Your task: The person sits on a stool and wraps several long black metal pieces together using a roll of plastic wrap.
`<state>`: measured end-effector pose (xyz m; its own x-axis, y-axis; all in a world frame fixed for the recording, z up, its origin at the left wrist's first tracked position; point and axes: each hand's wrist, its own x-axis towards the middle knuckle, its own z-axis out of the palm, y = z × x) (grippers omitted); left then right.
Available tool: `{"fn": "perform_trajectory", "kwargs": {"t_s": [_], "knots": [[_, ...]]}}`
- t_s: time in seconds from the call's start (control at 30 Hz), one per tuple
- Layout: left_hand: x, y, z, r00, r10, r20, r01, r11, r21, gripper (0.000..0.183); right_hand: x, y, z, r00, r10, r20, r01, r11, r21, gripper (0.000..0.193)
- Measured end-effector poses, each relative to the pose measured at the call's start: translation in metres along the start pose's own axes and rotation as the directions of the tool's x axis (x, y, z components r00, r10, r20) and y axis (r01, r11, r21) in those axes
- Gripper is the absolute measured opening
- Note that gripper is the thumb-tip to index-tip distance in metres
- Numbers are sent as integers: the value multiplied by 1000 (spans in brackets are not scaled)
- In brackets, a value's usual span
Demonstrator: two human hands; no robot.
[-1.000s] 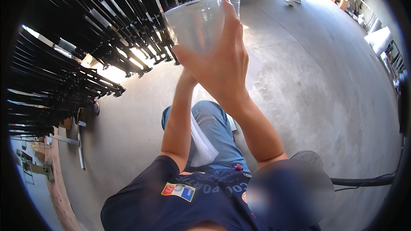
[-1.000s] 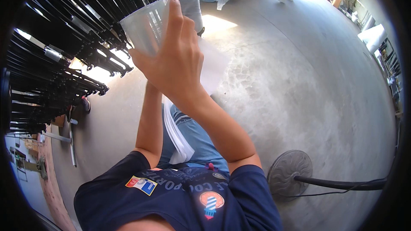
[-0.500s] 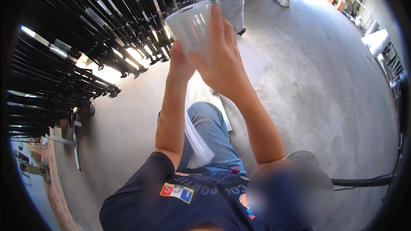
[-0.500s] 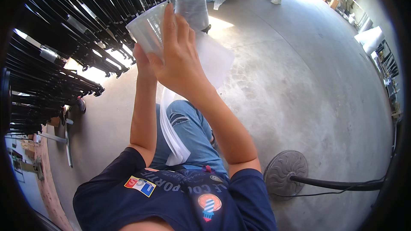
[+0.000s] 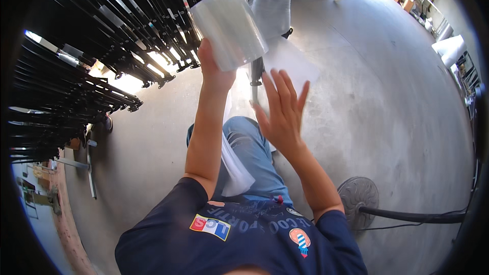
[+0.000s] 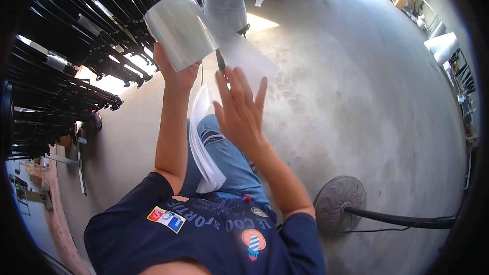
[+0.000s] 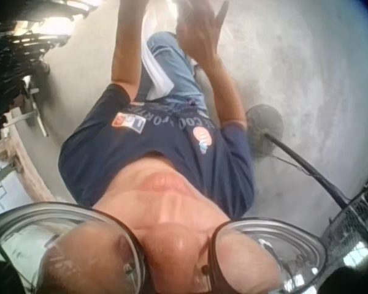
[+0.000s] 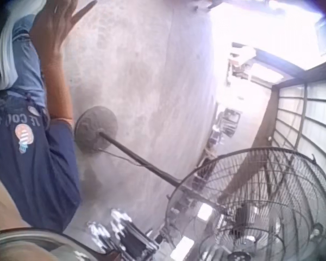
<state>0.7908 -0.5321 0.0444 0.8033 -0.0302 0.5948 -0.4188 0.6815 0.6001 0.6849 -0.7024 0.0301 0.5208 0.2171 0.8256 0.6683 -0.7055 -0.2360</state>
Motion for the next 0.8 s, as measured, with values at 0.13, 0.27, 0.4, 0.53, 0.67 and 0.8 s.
{"fn": "perform_trajectory", "kwargs": {"t_s": [0.13, 0.27, 0.4, 0.53, 0.67, 0.8], "knots": [[-2, 5, 30, 997, -4, -76, 4, 1000, -1, 67, 11, 41, 50, 989, 74, -128, -93, 984, -154, 74], [-7, 18, 19, 993, -36, -109, 34, 999, -18, 69, 33, 48, 61, 944, 54, -324, -85, 993, -82, 73], [-8, 24, 14, 997, -35, -74, 32, 999, -41, 71, 45, 46, 73, 887, 53, -459, -53, 998, 13, 66], [-8, 23, 22, 999, 3, -35, -10, 979, -204, 58, 56, 47, 64, 869, 29, -495, -13, 999, 36, 53], [-10, 27, 18, 1000, -11, -25, 6, 978, -211, 59, 60, 45, 57, 924, -90, -371, 61, 994, -89, 58], [-9, 27, 19, 1000, 13, -3, -13, 982, -189, 60, 66, 47, 58, 916, -91, -391, 136, 987, 90, 60]]}}
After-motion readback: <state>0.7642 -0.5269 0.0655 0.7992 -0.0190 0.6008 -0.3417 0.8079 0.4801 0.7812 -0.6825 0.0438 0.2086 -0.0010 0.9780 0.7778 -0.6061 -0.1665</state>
